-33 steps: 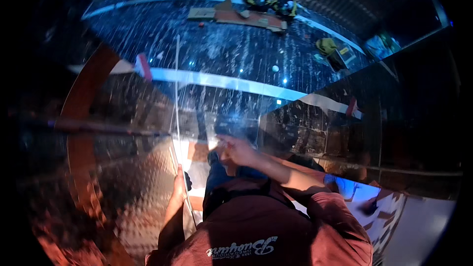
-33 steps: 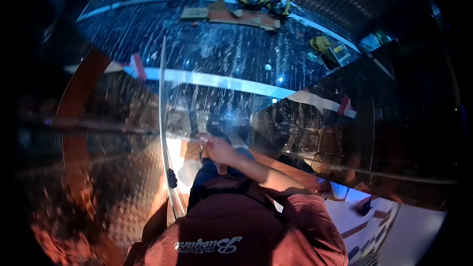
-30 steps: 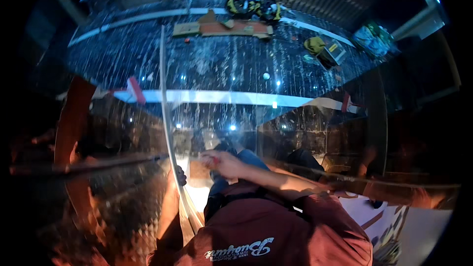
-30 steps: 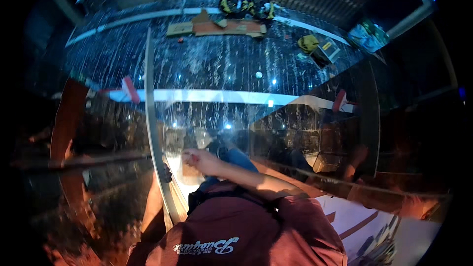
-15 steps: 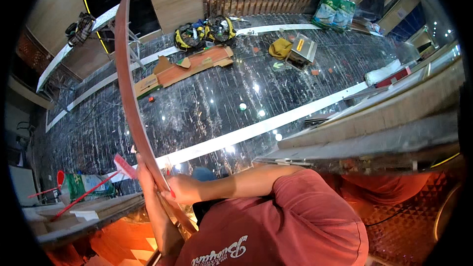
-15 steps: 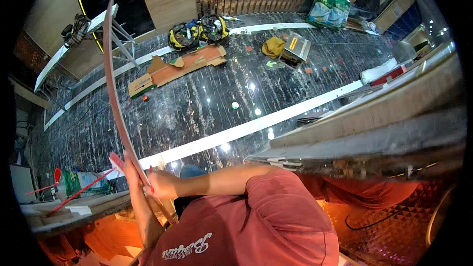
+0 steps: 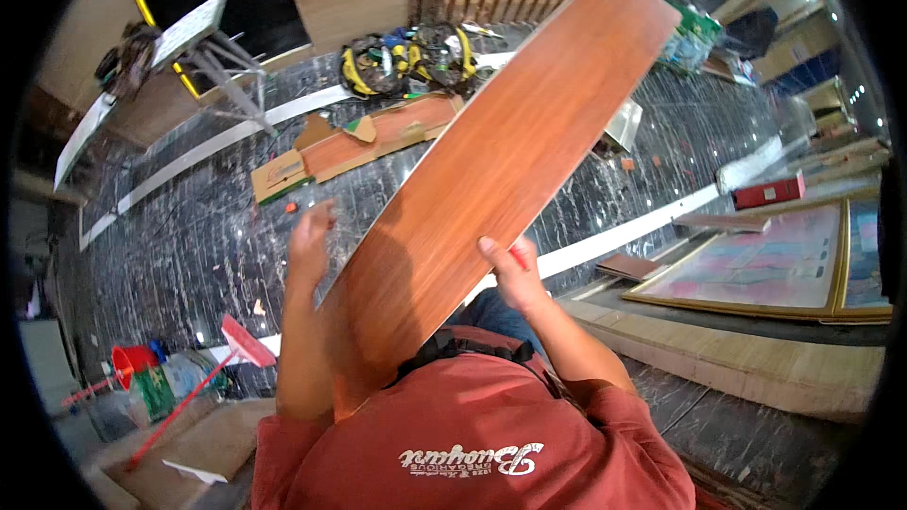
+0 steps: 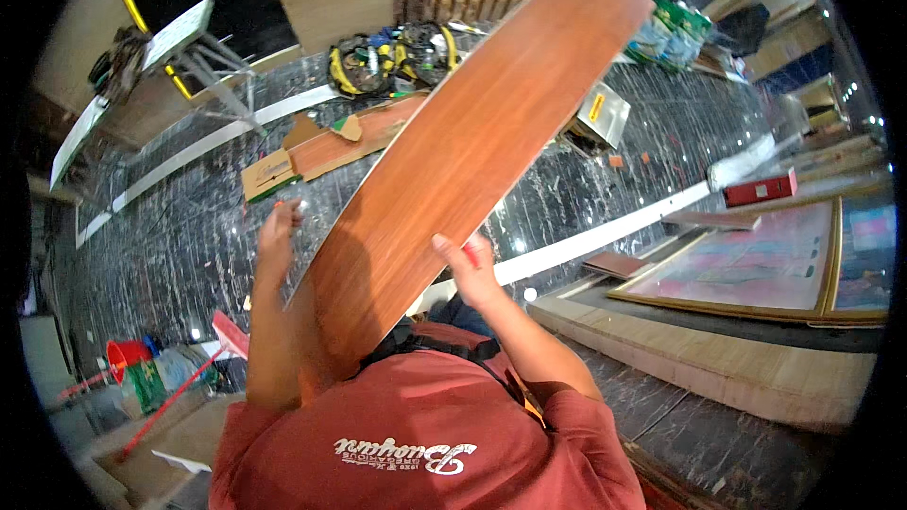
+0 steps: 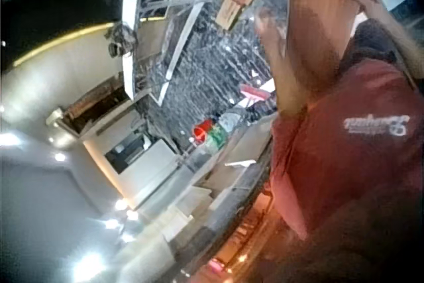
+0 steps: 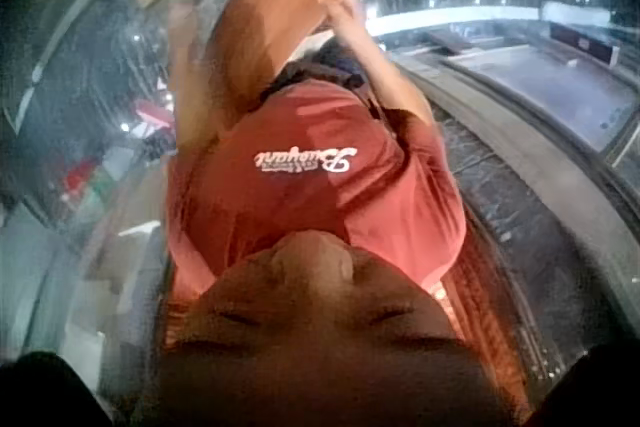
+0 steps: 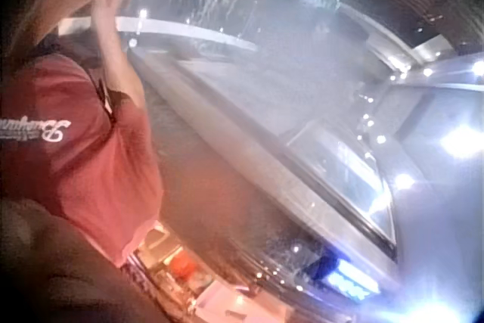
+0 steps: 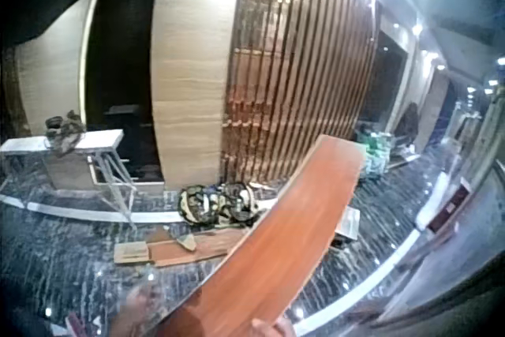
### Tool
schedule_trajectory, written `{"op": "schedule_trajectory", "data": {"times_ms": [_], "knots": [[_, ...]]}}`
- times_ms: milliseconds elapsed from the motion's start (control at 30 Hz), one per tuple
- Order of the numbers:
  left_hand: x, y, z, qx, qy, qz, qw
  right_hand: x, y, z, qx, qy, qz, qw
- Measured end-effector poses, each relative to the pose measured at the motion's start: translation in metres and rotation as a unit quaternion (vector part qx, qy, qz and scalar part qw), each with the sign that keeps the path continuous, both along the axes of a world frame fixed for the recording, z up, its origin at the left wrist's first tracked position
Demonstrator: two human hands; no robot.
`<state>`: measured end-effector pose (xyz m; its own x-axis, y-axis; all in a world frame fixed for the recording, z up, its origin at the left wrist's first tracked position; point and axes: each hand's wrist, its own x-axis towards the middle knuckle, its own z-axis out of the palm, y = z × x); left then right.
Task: The person cuts a flooring plank using a table saw. They mark the plank with a pencil and then guide it through the saw blade to make a longitudinal cut.
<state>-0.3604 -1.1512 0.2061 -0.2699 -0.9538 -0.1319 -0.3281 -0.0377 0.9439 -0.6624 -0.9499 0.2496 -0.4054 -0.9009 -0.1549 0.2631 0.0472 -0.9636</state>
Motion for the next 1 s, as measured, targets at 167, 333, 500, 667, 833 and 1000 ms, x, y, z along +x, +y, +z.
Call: {"op": "schedule_trajectory", "data": {"times_ms": [167, 333, 500, 667, 833, 1000], "knots": [[-0.038, -0.086, -0.004, -0.103, -0.145, 0.006, 0.984, -0.143, -0.042, -0.012, -0.015, -0.165, -0.146, 0.975], [-0.139, -0.136, 0.040, -0.166, -0.362, 0.030, 0.917, -0.294, -0.060, -0.033, -0.042, -0.196, -0.266, 0.943], [-0.258, -0.190, 0.066, -0.234, -0.445, -0.046, 0.863, -0.426, -0.069, -0.050, -0.060, -0.247, -0.288, 0.923], [-0.397, -0.248, 0.069, -0.219, -0.423, -0.127, 0.870, -0.525, -0.080, -0.064, -0.059, -0.268, -0.361, 0.891], [-0.541, -0.325, 0.046, -0.137, -0.379, -0.323, 0.856, -0.621, -0.107, -0.069, -0.049, -0.260, -0.392, 0.881], [-0.736, -0.356, 0.037, -0.056, -0.337, -0.482, 0.807, -0.717, -0.126, -0.088, -0.034, -0.260, -0.421, 0.868]]}}
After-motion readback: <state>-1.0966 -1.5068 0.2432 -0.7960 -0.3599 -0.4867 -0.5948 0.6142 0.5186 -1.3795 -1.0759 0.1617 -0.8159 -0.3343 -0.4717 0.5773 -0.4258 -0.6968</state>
